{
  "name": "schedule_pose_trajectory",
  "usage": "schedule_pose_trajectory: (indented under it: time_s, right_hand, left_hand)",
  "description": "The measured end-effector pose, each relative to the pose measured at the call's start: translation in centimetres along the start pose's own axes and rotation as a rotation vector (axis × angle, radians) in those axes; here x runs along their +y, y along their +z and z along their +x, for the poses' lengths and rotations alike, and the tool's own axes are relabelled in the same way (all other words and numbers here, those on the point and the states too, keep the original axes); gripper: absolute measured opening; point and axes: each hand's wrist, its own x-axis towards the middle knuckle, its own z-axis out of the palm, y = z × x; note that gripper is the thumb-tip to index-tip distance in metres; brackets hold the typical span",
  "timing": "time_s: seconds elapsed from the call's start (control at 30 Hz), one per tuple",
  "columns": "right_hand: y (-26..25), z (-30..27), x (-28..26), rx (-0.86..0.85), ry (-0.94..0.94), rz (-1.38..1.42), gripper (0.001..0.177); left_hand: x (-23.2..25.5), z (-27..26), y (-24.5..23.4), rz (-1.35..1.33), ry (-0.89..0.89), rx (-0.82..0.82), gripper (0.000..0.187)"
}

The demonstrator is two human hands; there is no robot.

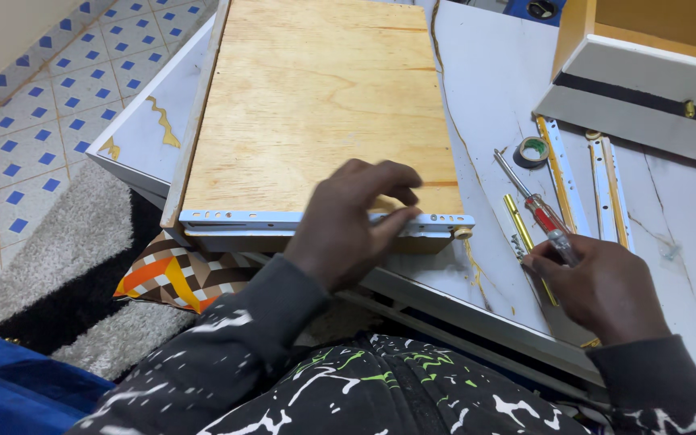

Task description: The person uses a screwdriver to fasten screws into a metal drawer slide attached to a wooden drawer panel. They repeatedly tighten the screws along the slide, securing it to the drawer side.

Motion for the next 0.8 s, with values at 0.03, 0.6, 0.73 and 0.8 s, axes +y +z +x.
schedule_pose_trajectory:
  time_s: [0.03,0.6,0.73,0.8]
  right_hand:
    - [0.2,-0.1,0.0,-0.002,-0.002,-0.019,0.032]
    - [1.0,1.9,0.6,-0.083,-0.005,-0.237,0.040]
    - [0.3,2.1,1.1,-0.064,-0.002,-0.153,0.035]
    - [-0.2,2.3,0.9,-0.064,0.026,-0.091,0.033]
  left_hand:
    - [0.1,-0.3,-0.5,0.021,-0.008,0.035,0.025]
    - [1.7,-6.4,-10.8,0.253,-0.324,0.343,0.023]
    - [1.0,-7.9,-12.2,0.165,-0.397,0.472,0.025]
    - [0.6,-8.7,-13.0,0.176,-0.398,0.481,0.025]
